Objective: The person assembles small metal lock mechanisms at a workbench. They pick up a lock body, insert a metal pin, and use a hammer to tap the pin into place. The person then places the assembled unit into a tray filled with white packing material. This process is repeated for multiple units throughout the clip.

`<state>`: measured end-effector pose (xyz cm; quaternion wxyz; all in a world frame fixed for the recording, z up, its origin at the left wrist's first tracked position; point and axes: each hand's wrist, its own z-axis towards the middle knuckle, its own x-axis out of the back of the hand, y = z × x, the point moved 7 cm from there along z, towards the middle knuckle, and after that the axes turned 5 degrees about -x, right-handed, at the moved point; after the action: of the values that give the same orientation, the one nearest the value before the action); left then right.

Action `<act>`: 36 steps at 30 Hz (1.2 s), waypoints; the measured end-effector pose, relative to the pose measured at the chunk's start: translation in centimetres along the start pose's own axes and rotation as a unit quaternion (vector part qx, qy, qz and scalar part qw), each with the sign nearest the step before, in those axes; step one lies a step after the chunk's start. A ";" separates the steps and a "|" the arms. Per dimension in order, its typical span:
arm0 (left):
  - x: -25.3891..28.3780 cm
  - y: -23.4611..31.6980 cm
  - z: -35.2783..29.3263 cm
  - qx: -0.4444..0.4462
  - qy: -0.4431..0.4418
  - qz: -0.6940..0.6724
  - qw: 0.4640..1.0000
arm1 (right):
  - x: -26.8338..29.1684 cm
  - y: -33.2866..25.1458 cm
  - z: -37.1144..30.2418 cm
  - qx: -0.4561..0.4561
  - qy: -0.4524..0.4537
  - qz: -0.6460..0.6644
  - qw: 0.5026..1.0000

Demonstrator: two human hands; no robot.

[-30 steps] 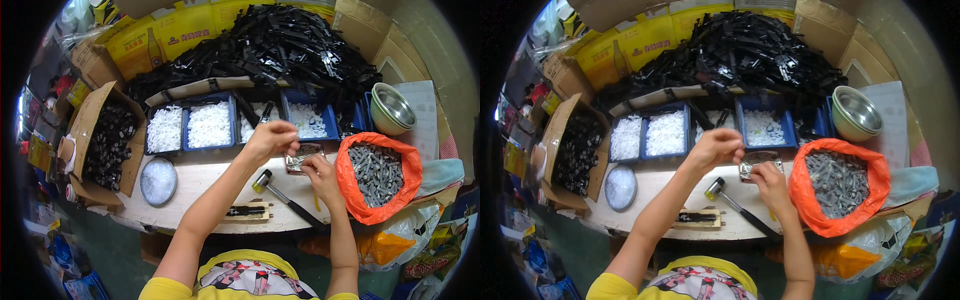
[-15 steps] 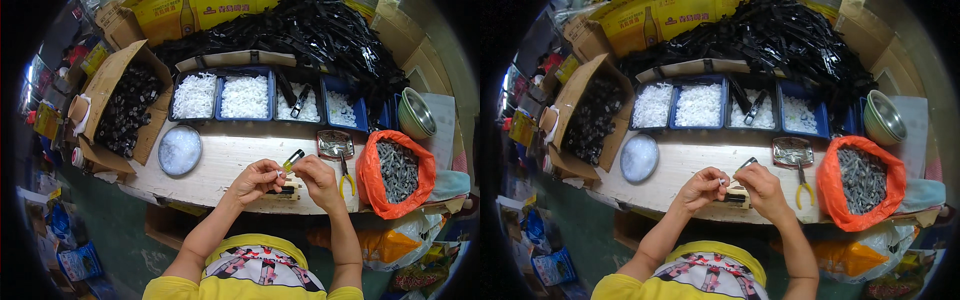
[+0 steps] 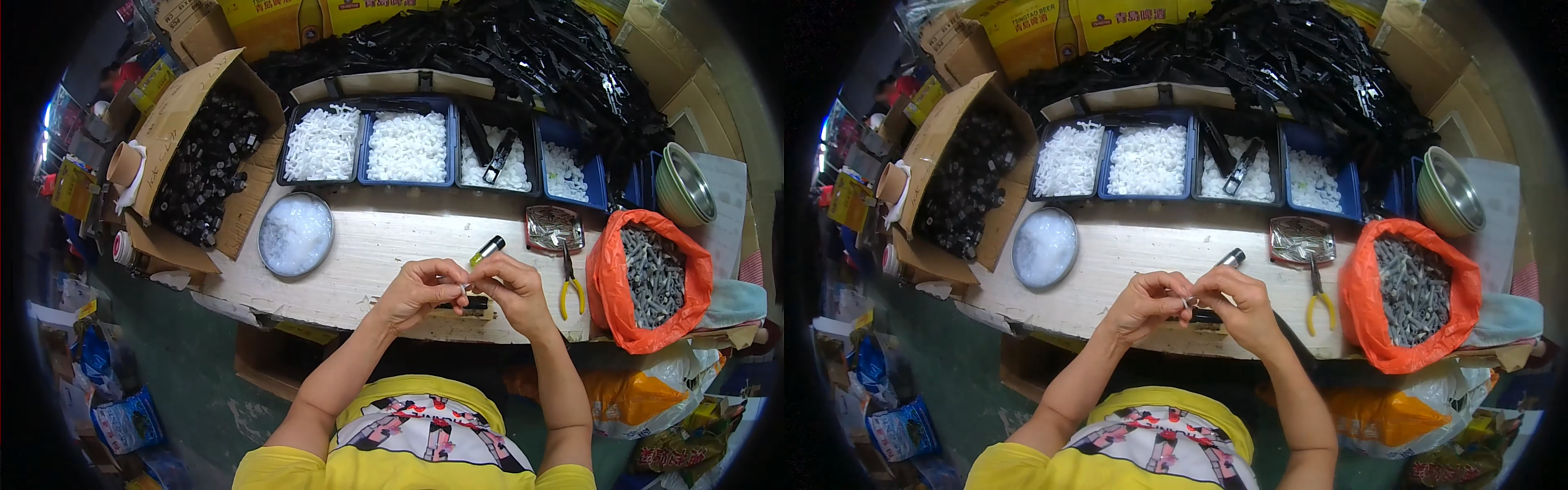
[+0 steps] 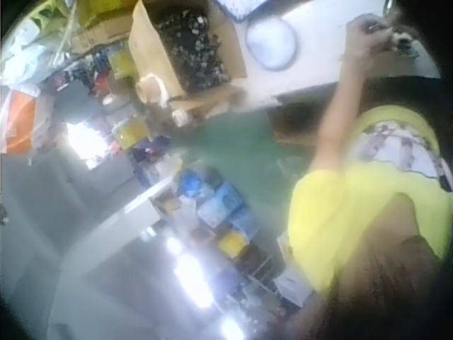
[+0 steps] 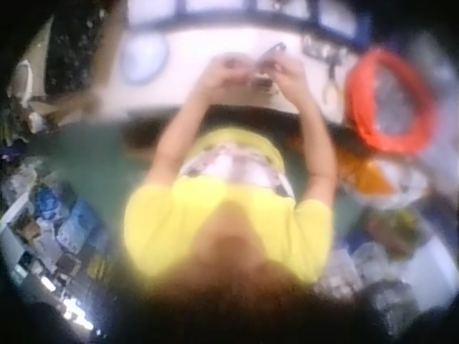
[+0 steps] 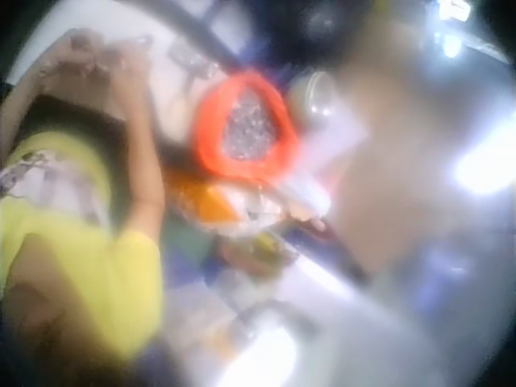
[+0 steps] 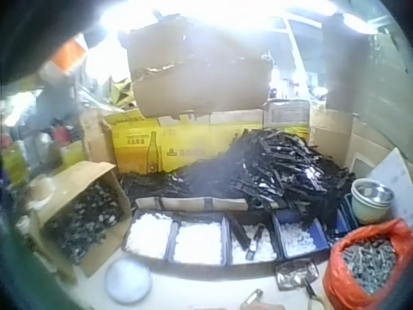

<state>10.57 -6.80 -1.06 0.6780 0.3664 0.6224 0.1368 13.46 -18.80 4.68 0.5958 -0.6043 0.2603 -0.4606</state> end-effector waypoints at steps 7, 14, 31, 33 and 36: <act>-0.3 0.1 -0.3 -0.020 -0.032 -0.012 0.999 | 0.7 1.5 -0.3 -0.046 0.003 0.017 0.999; -0.2 -0.1 -0.3 -0.027 -0.016 0.051 0.998 | -0.2 1.7 -0.5 -0.069 -0.014 0.074 0.995; -0.8 3.2 -2.7 -0.289 0.014 0.515 0.806 | -1.4 -1.2 -2.3 0.102 0.053 -0.216 0.970; -1.0 3.3 -2.9 -0.309 0.018 0.538 0.784 | -2.1 -1.4 -2.4 0.125 0.051 -0.238 0.962; -1.2 3.4 -3.1 -0.308 0.023 0.572 0.760 | -2.8 -1.5 -2.5 0.141 0.046 -0.281 0.948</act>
<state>8.29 -4.19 2.21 0.5360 0.4226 0.2368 0.6914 9.75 -17.39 5.08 0.5090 -0.5410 0.0396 -0.6684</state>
